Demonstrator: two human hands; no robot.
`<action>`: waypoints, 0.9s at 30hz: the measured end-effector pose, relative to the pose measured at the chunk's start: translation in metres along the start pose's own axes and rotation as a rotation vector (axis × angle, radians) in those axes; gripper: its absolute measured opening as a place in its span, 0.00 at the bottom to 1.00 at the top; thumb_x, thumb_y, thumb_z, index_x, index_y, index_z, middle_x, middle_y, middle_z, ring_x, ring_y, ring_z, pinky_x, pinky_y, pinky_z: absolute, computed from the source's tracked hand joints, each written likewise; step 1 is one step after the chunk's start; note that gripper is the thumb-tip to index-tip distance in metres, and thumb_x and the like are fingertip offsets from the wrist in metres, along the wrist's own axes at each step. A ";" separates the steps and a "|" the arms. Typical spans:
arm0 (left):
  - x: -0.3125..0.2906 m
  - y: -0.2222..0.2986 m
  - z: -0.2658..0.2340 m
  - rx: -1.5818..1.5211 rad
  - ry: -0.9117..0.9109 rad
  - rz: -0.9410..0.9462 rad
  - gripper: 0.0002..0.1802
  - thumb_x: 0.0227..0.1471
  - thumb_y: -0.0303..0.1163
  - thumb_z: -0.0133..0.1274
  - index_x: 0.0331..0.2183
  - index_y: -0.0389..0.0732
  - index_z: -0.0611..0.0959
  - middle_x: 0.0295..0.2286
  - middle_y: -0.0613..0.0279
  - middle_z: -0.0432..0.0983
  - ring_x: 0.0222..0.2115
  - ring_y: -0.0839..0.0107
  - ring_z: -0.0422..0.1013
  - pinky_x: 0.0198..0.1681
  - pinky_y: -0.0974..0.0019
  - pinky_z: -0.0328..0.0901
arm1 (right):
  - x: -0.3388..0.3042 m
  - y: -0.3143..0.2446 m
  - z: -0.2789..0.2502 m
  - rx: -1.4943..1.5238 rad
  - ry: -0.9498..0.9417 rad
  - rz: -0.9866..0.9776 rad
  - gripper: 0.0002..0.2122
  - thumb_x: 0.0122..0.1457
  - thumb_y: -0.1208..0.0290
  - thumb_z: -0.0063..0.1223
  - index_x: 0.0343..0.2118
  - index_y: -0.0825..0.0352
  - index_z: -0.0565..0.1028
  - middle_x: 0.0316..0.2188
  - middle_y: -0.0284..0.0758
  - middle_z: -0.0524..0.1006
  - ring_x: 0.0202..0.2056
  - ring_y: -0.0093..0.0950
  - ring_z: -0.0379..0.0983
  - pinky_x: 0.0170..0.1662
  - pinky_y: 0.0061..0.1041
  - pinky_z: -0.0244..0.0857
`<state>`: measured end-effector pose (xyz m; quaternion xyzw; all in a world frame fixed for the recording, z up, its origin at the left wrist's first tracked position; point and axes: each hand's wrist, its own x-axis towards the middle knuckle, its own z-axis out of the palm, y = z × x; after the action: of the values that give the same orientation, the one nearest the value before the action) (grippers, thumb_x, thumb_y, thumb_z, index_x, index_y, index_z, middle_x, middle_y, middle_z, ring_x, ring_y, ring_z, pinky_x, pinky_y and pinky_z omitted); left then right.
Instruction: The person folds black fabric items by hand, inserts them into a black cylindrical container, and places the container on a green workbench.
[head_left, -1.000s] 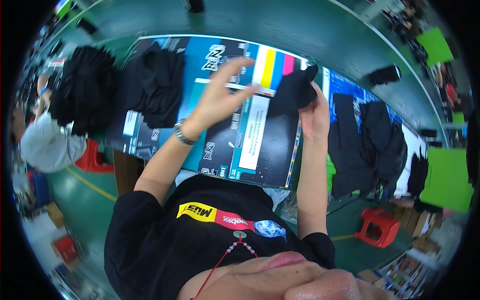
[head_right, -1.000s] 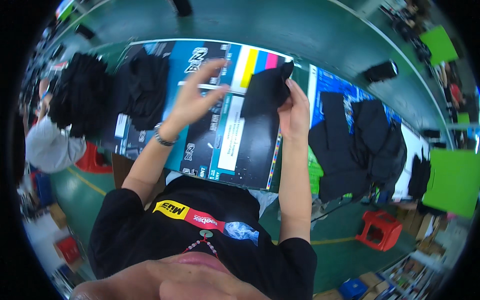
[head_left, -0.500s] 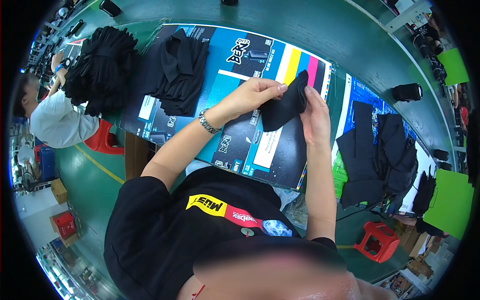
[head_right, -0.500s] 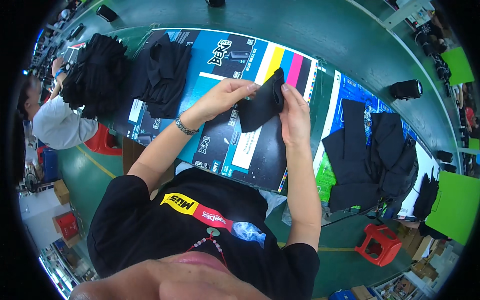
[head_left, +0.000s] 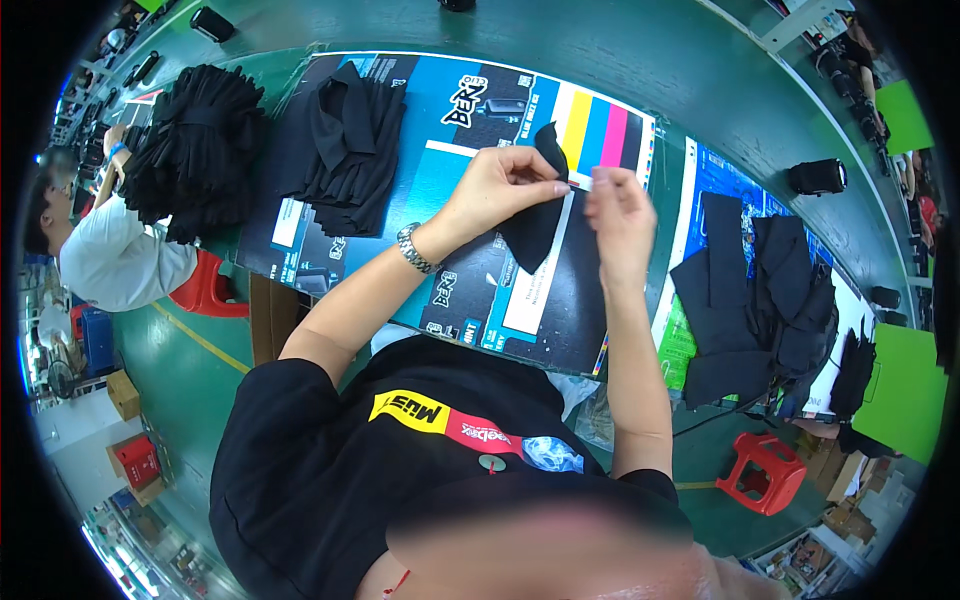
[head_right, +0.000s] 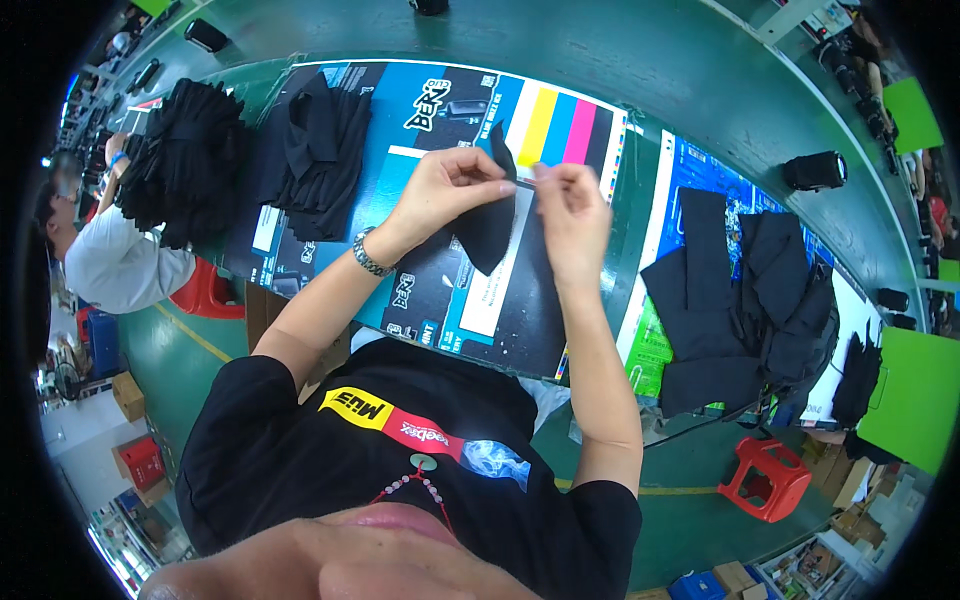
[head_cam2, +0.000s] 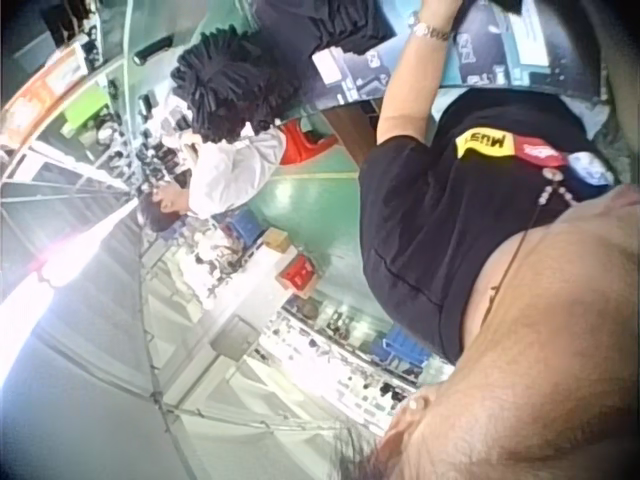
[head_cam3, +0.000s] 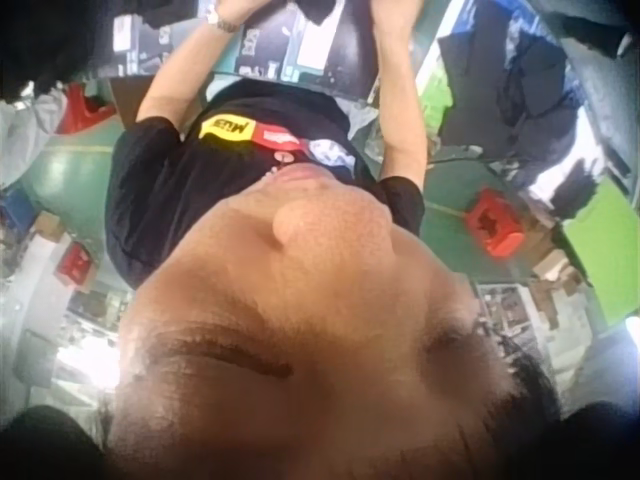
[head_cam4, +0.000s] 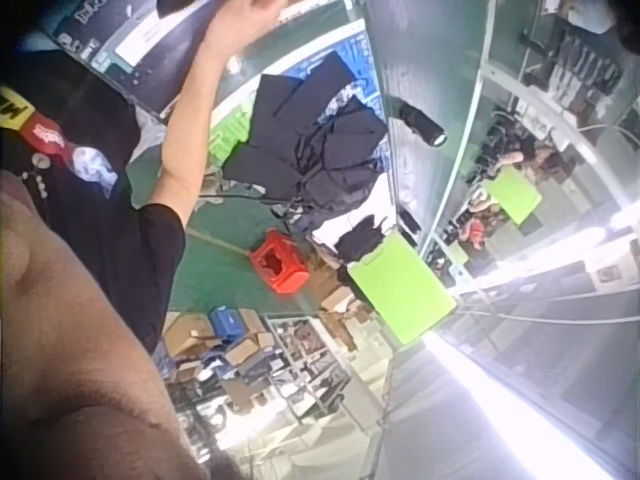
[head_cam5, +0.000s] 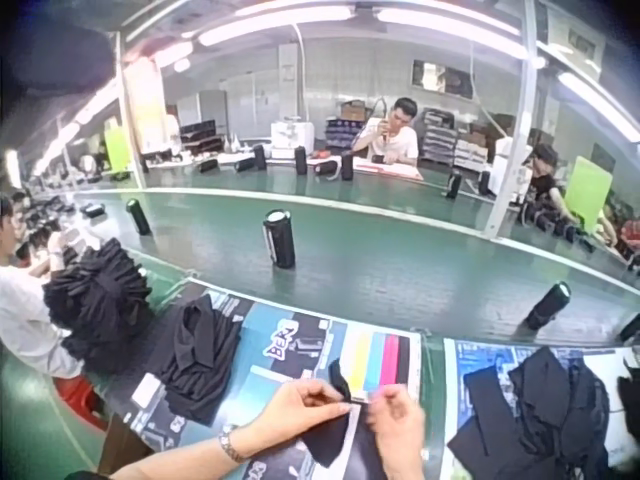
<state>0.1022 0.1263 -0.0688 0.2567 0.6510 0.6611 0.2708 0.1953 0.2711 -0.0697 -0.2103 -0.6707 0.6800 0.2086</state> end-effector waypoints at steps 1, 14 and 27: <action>-0.001 0.001 0.001 -0.002 -0.012 -0.001 0.08 0.48 0.28 0.60 0.28 0.34 0.81 0.24 0.68 0.76 0.26 0.86 0.69 0.30 0.81 0.63 | -0.002 0.001 0.004 0.067 -0.058 0.107 0.06 0.58 0.70 0.55 0.32 0.68 0.74 0.23 0.27 0.73 0.22 0.12 0.65 0.24 0.12 0.56; 0.003 -0.008 -0.003 -0.261 -0.045 -0.073 0.10 0.53 0.33 0.55 0.35 0.38 0.78 0.28 0.69 0.74 0.29 0.84 0.68 0.33 0.79 0.62 | -0.004 0.003 0.006 0.116 -0.147 0.052 0.05 0.54 0.77 0.58 0.33 0.70 0.75 0.28 0.31 0.76 0.27 0.16 0.72 0.30 0.15 0.65; 0.005 -0.011 -0.007 -0.303 -0.060 -0.067 0.07 0.52 0.31 0.56 0.33 0.39 0.79 0.28 0.69 0.73 0.28 0.82 0.69 0.34 0.78 0.64 | -0.002 0.000 0.004 0.104 -0.195 0.030 0.05 0.54 0.80 0.57 0.33 0.72 0.76 0.30 0.32 0.78 0.32 0.18 0.74 0.34 0.16 0.66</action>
<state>0.0944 0.1247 -0.0797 0.2105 0.5435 0.7343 0.3479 0.1946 0.2672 -0.0700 -0.1422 -0.6482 0.7343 0.1429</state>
